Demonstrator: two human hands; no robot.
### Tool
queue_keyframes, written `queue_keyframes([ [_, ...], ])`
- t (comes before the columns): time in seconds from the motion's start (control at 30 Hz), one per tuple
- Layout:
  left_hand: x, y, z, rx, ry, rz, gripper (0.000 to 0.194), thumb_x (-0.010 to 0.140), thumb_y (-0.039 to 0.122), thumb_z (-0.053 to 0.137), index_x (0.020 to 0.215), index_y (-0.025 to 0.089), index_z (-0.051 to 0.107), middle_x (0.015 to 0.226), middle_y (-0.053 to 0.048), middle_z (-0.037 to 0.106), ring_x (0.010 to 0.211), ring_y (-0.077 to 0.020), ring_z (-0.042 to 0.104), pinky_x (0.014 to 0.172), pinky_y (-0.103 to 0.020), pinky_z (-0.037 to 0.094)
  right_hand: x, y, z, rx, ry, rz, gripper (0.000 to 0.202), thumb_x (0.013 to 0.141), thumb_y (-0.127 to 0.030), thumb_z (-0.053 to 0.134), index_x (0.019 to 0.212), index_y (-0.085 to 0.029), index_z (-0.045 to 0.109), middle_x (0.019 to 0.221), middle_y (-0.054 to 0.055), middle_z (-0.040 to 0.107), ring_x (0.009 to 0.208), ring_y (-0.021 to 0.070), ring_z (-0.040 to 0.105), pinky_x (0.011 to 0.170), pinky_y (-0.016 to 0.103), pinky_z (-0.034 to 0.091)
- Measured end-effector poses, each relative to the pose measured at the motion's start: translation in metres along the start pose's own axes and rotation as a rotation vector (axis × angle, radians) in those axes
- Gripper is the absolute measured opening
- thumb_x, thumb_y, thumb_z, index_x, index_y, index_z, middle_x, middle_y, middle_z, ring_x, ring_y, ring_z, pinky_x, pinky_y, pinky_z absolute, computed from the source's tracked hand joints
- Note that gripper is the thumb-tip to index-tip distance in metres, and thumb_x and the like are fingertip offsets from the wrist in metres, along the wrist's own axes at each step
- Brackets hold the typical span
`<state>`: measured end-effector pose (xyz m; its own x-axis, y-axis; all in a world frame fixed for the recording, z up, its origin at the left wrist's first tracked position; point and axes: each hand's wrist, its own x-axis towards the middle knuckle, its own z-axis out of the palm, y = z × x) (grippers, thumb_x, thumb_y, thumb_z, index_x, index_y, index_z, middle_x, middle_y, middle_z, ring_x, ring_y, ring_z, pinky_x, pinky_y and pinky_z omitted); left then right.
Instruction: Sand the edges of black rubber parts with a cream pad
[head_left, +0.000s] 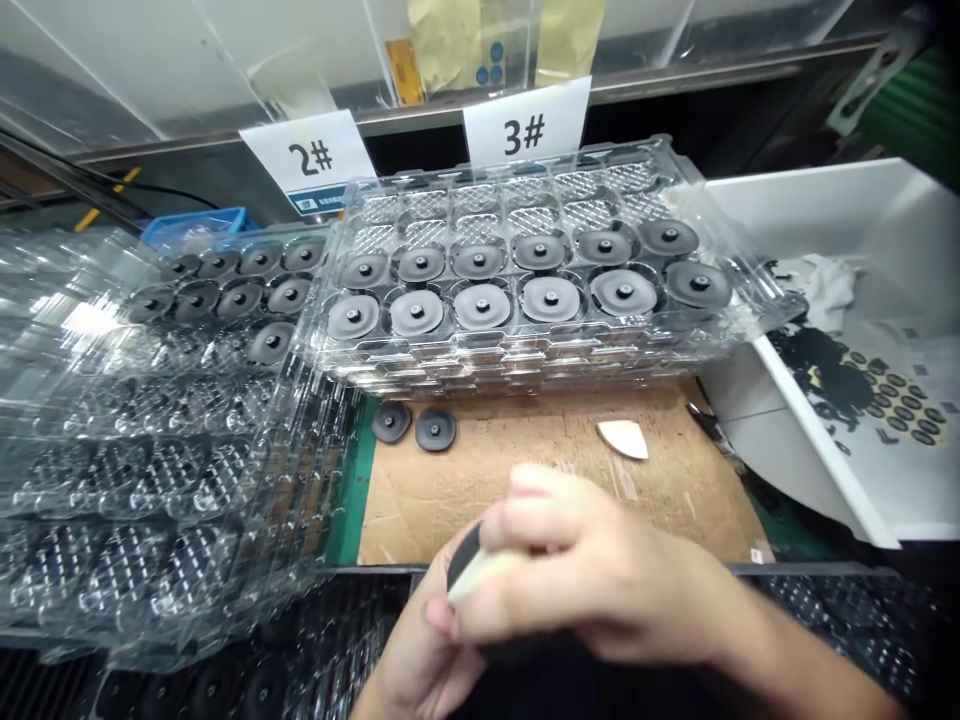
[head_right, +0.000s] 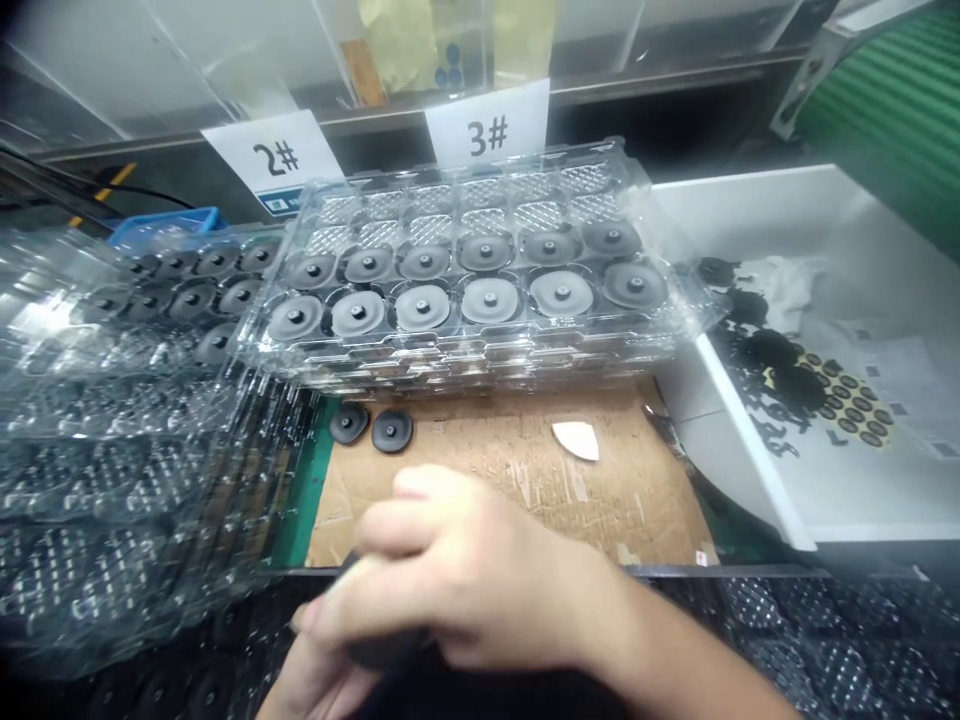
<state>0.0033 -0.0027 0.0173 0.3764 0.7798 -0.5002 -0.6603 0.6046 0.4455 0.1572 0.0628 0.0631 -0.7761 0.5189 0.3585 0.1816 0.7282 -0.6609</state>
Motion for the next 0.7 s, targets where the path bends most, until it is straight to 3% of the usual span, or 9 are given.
queue_keyframes([
  [0.07, 0.000, 0.001, -0.002, -0.055, -0.045, 0.014, 0.046, 0.060, 0.039, 0.073, 0.101, 0.018, 0.066, 0.099, -0.007, 0.069, 0.090, -0.0218, 0.064, 0.073, -0.026, 0.053, -0.005, 0.012, 0.001, 0.053, 0.051, 0.088, 0.028, 0.087, -0.012, 0.042, 0.104, -0.021, 0.062, 0.080, 0.002, 0.057, 0.070, 0.0135, 0.047, 0.066, 0.027, 0.038],
  [0.2, -0.002, 0.005, -0.011, -0.179, -0.112, -0.039, 0.055, 0.059, 0.038, 0.073, 0.110, 0.024, 0.061, 0.118, -0.007, 0.062, 0.105, -0.0291, 0.058, 0.082, -0.033, 0.051, -0.037, 0.033, 0.028, 0.135, 0.323, 0.551, 0.026, 0.089, -0.020, 0.043, 0.109, -0.025, 0.059, 0.094, 0.003, 0.062, 0.085, 0.0146, 0.056, 0.074, 0.026, 0.045],
  [0.27, -0.002, 0.006, -0.014, -0.181, -0.118, -0.059, 0.062, 0.057, 0.039, 0.074, 0.114, 0.023, 0.058, 0.123, -0.009, 0.058, 0.110, -0.0322, 0.054, 0.084, -0.035, 0.050, -0.059, 0.043, 0.052, 0.132, 0.323, 0.742, 0.025, 0.090, -0.025, 0.043, 0.109, -0.025, 0.059, 0.099, 0.003, 0.063, 0.090, 0.0163, 0.058, 0.077, 0.028, 0.047],
  [0.33, -0.002, 0.007, -0.015, -0.168, -0.101, -0.075, 0.063, 0.056, 0.037, 0.075, 0.115, 0.023, 0.057, 0.126, -0.009, 0.056, 0.111, -0.0325, 0.053, 0.082, -0.034, 0.051, -0.080, 0.052, 0.076, 0.118, 0.260, 0.806, 0.025, 0.089, -0.025, 0.042, 0.105, -0.023, 0.061, 0.097, 0.005, 0.065, 0.089, 0.0182, 0.061, 0.077, 0.031, 0.048],
  [0.43, 0.000, 0.007, -0.012, -0.149, -0.072, -0.101, 0.059, 0.056, 0.032, 0.076, 0.112, 0.024, 0.059, 0.121, -0.008, 0.059, 0.107, -0.0300, 0.057, 0.079, -0.033, 0.053, -0.098, 0.061, 0.091, 0.121, 0.211, 0.807, 0.024, 0.086, -0.025, 0.044, 0.100, -0.021, 0.063, 0.094, 0.005, 0.067, 0.086, 0.0198, 0.063, 0.075, 0.033, 0.050],
  [0.57, 0.003, 0.007, -0.003, -0.111, -0.107, -0.116, 0.058, 0.053, 0.031, 0.079, 0.108, 0.023, 0.061, 0.113, -0.007, 0.063, 0.099, -0.0286, 0.060, 0.073, -0.032, 0.053, -0.083, 0.044, 0.058, 0.094, 0.312, 0.821, 0.023, 0.089, -0.027, 0.041, 0.107, -0.021, 0.055, 0.105, 0.007, 0.063, 0.094, 0.0194, 0.059, 0.077, 0.031, 0.048],
  [0.63, 0.005, 0.007, 0.002, -0.067, -0.108, -0.119, 0.056, 0.052, 0.031, 0.080, 0.105, 0.022, 0.063, 0.105, -0.006, 0.065, 0.094, -0.0255, 0.062, 0.072, -0.030, 0.052, -0.061, 0.023, 0.033, 0.061, 0.382, 0.659, 0.022, 0.090, -0.025, 0.043, 0.109, -0.024, 0.053, 0.101, 0.004, 0.063, 0.089, 0.0165, 0.059, 0.073, 0.027, 0.046],
  [0.7, 0.005, 0.009, 0.006, -0.003, -0.079, -0.142, 0.042, 0.058, 0.026, 0.077, 0.097, 0.019, 0.066, 0.092, -0.004, 0.068, 0.086, -0.0188, 0.063, 0.072, -0.025, 0.050, -0.039, 0.003, 0.012, -0.003, 0.306, 0.303, 0.024, 0.091, -0.023, 0.041, 0.112, -0.026, 0.054, 0.088, 0.002, 0.064, 0.075, 0.0141, 0.057, 0.066, 0.027, 0.041],
])
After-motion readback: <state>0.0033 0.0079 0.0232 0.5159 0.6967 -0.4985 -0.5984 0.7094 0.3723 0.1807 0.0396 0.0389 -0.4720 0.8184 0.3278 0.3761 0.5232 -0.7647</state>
